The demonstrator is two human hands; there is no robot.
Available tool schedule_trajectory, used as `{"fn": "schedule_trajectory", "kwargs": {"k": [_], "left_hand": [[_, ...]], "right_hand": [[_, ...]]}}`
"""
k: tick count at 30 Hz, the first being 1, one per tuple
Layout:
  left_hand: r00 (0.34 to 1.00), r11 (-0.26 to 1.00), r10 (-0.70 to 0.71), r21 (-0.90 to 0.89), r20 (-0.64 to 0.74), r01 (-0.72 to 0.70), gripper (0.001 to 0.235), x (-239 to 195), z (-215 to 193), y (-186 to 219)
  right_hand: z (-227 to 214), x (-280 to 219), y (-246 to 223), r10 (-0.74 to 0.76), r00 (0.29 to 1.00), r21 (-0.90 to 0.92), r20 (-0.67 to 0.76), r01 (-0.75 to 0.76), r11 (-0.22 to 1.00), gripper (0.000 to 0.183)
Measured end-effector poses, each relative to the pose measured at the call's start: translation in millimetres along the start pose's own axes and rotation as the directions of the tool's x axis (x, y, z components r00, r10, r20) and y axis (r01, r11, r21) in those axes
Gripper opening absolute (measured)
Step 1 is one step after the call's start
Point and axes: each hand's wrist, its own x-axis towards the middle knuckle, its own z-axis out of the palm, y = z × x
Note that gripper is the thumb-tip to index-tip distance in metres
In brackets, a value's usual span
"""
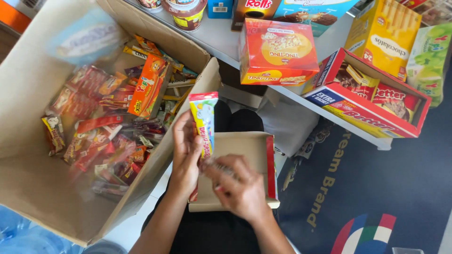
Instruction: Organize and clean snack packages by transferring them from a large bulk box into smaller display containers.
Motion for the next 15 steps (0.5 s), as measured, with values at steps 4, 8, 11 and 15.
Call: {"fn": "schedule_trajectory", "kwargs": {"k": [4,8,11,15], "left_hand": [[0.999,0.999,0.040,-0.023,-0.025,-0.041,0.063,-0.5,0.8,0.5],[0.996,0.997,-0.059,-0.041,0.065,0.062,0.059,-13.2,6.1,-13.9],[0.972,0.990,-0.133,-0.012,0.194,0.137,0.056,-21.6,10.5,-22.4],[0.933,0.975,-0.208,0.140,0.295,0.174,0.053,-30.3,21.7,-5.9]], "right_hand": [[-8.0,-0.4,0.1,-0.069,0.994,0.036,0.081,0.066,0.997,0.054],[-22.3,11.2,-0.4,-0.094,0.993,-0.023,-0.076,0.092,0.995,0.054],[-27.9,21.8,6.2,-0.064,0.978,-0.115,-0.200,0.042,0.993,0.052],[-38.8,27.6,5.1,0.040,0.926,-0.161,-0.375,-0.108,0.981,0.047]]}}
